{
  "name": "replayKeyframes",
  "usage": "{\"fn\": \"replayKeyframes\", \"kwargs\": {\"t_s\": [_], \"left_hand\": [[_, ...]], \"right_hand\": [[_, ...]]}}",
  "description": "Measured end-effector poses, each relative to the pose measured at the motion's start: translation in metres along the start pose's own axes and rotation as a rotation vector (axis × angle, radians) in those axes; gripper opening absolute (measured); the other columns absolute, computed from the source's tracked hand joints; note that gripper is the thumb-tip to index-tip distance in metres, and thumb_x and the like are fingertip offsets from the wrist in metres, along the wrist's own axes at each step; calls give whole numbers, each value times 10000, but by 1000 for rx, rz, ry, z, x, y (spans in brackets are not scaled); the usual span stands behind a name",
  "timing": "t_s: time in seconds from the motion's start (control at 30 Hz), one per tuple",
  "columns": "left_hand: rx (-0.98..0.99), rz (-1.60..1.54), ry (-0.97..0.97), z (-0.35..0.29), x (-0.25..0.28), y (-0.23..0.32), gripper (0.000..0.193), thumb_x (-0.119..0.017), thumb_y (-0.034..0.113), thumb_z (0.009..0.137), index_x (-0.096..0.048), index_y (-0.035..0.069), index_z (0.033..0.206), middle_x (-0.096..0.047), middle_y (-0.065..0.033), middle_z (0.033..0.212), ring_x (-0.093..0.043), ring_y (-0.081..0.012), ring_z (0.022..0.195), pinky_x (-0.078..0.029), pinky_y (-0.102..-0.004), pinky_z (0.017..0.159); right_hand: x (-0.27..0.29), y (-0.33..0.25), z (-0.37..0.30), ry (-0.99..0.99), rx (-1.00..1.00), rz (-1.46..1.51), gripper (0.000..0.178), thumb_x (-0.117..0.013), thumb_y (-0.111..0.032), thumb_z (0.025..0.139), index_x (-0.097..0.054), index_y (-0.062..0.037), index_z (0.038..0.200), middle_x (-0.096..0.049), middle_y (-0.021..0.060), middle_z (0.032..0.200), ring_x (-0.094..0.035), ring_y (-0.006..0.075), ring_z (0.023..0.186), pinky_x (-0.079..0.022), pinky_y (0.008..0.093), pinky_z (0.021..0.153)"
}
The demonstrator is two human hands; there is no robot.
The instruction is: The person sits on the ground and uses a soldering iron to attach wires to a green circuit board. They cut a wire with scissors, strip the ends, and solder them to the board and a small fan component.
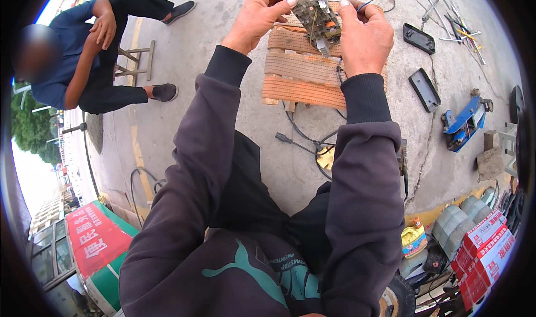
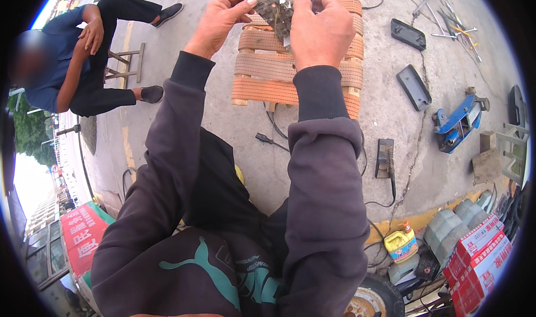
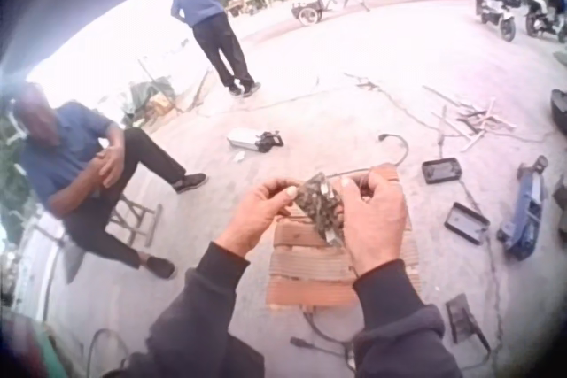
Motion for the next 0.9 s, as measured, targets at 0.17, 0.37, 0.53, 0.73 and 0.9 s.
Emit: {"fn": "replayKeyframes", "kwargs": {"t_s": [0.17, 0.37, 0.53, 0.73, 0.9], "left_hand": [[-117, 120, -15, -5, -8, 14, 254, -693, 205, 1010, -723, 40, 1200, -713, 1, 992, -645, -79, 899, -527, -231, 794], [-280, 232, -28, -9, -13, 33, 179, -673, 73, 962, -724, 21, 1126, -736, -58, 943, -675, -116, 827, -541, -271, 701], [-310, 338, 38, -16, -4, 33, 244, -646, -9, 941, -695, 37, 1175, -705, -64, 945, -656, -109, 861, -542, -293, 708], [-585, 631, 168, -33, -20, 63, 340, -609, -69, 916, -698, 44, 1224, -683, -129, 945, -686, -258, 854, -545, -353, 753], [-635, 679, 142, -30, -18, 60, 292, -615, -73, 905, -719, 27, 1160, -668, -155, 935, -678, -302, 819, -538, -363, 718]], "right_hand": [[-4, 11, 12, -62, 66, 254, 188, -723, -141, 964, -747, 24, 1049, -764, 57, 906, -673, 67, 803, -526, 218, 741], [-17, 13, 10, -169, 54, 316, 205, -736, -184, 937, -763, 5, 1013, -770, 62, 869, -692, 99, 763, -540, 257, 707], [-24, -15, 1, -147, 36, 186, 175, -674, -110, 956, -713, 55, 995, -737, 108, 833, -669, 146, 731, -531, 300, 678], [-35, -15, 0, -166, 103, 246, 189, -660, -117, 961, -704, 66, 984, -730, 114, 820, -662, 147, 718, -530, 309, 674], [-41, -9, 7, -149, 88, 155, 196, -664, -123, 951, -716, 62, 989, -737, 128, 818, -672, 167, 708, -532, 308, 668]]}}
Point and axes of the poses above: each hand's wrist, its own z-axis towards the middle knuckle, its own x-axis out of the back of the hand, y = z × x, the point moved 5 cm from there along z, towards the middle knuckle
